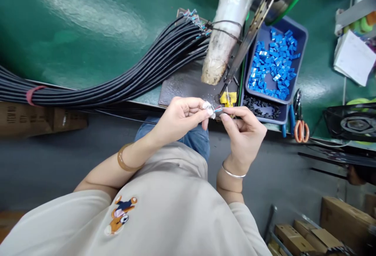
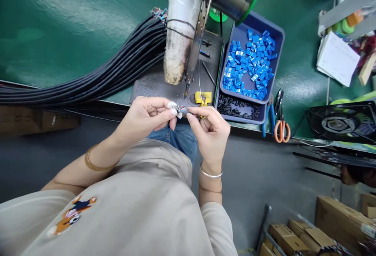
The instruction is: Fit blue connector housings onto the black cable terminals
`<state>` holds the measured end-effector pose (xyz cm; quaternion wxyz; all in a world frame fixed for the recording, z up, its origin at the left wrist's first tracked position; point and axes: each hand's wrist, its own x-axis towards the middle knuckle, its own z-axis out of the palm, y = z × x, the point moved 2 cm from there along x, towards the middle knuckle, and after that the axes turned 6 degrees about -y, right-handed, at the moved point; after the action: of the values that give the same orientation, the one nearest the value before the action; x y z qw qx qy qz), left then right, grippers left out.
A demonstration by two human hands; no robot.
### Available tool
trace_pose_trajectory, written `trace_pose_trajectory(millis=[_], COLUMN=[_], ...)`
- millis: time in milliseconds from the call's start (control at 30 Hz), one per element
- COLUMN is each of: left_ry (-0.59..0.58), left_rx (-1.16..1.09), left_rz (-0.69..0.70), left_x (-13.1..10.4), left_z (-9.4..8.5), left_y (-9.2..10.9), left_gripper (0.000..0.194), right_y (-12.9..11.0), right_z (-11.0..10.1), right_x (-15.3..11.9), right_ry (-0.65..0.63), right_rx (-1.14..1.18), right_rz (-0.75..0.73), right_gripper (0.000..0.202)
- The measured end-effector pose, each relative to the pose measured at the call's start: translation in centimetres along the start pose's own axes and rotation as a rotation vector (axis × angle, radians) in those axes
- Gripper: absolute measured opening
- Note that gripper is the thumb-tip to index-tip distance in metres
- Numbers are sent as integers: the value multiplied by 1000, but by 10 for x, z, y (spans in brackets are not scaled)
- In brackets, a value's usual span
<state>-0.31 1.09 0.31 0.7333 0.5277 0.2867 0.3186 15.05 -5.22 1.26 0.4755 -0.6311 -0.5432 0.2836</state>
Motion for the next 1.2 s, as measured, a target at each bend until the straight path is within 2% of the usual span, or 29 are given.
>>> trace_pose_trajectory(millis=[167,400,567,633,767,1200], left_ry=[-33,-66,-99,-96,-49,-44], left_rx=[-7,32,81,78,60,68], left_rz=[-31,-7,-8,-11,-5,21], left_x=[-2,-3,-4,-4,-4,-2], left_z=[0,1,2,3,2,0], left_y=[2,-2,-3,-4,-4,-7], left_gripper=[33,22,19,17,15,13], right_y=[2,2,5,5,2,-1], right_z=[2,1,-1,-3,-5,0], right_x=[2,2,7,8,5,3], right_ry=[85,3,-108,-97,35,-60], right_rx=[30,61,72,95,49,16], right_rz=[-63,-68,-49,-63,-69,-38], right_gripper=[9,9,10,9,10,12])
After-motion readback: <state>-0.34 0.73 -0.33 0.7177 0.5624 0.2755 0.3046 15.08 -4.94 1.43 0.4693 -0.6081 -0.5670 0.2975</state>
